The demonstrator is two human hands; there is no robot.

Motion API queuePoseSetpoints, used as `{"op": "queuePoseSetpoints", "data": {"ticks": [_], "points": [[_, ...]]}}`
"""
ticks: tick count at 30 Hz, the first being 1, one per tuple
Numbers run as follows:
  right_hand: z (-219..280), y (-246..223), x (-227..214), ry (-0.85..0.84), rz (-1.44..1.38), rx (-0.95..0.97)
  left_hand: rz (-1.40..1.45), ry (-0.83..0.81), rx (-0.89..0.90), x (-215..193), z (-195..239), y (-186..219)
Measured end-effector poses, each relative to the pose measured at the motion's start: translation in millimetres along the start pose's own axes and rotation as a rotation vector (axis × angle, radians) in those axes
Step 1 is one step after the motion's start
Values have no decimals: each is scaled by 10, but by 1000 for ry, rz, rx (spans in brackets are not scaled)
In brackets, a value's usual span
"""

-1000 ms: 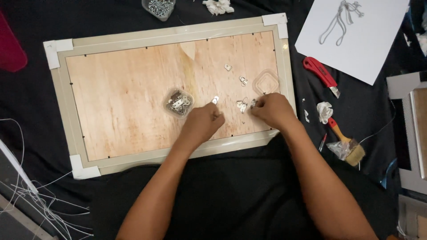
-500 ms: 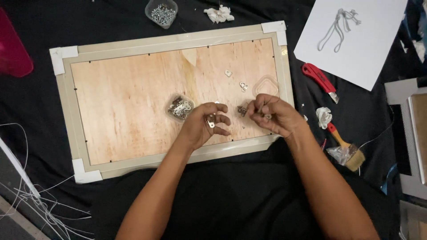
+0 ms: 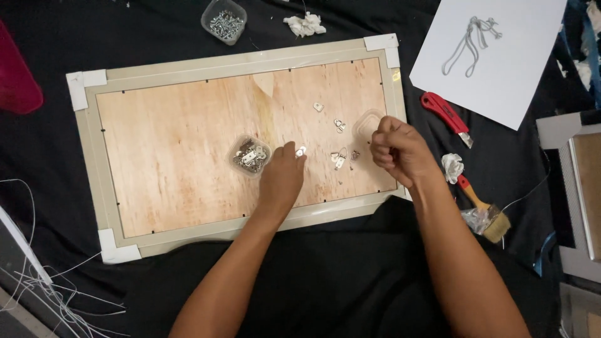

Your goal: Installing a hanging system on the back of a picture frame, including cleaning the surface, positioning hardware, and securing it with a power drill.

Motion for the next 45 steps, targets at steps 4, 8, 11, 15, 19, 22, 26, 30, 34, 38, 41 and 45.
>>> {"op": "queuePoseSetpoints", "data": {"ticks": [4, 8, 11, 15, 19, 22, 26, 30, 34, 38, 41, 45], "points": [[-13, -30, -63, 123, 18, 12, -246, 232, 198, 198, -33, -148], [-38, 61, -77, 351, 52, 157, -68, 154, 116, 149, -67, -153], [-21, 185, 138, 324, 6, 230, 395, 96, -60, -92, 66, -83], [104, 292, 833, 189, -23, 326, 451, 234, -246, -594, 252, -235], [-152, 769, 1243, 73, -46, 354, 163, 419, -80, -937, 378, -383], [-235, 861, 1632, 25, -30, 313, 226, 223, -83, -1059, 389, -336], [-79, 750, 1794, -16, 56, 327, 231, 127, -51, -1262, 470, -275], [234, 355, 1550, 8, 194, 231, 234, 279, 69, -1313, 459, -425], [253, 143, 513, 270, 1019, 10, 186, 356, 226, -1264, 440, -188], [157, 408, -116, 360, 1453, -61, 254, 307, 457, -478, 321, 88], [122, 518, -104, 392, 1469, -105, -4, 194, 556, 119, 214, 186], [-3, 595, -103, 425, 1542, -177, -70, 131, 540, 413, 100, 205]]}}
Point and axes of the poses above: each hand's wrist, its own z-axis away from the middle knuckle, its own x-axis out of the palm, y = z × x, the point moved 6 cm from there along -z, towards the middle knuckle, and after that the axes turned 8 degrees about x, right-handed, at the moved point
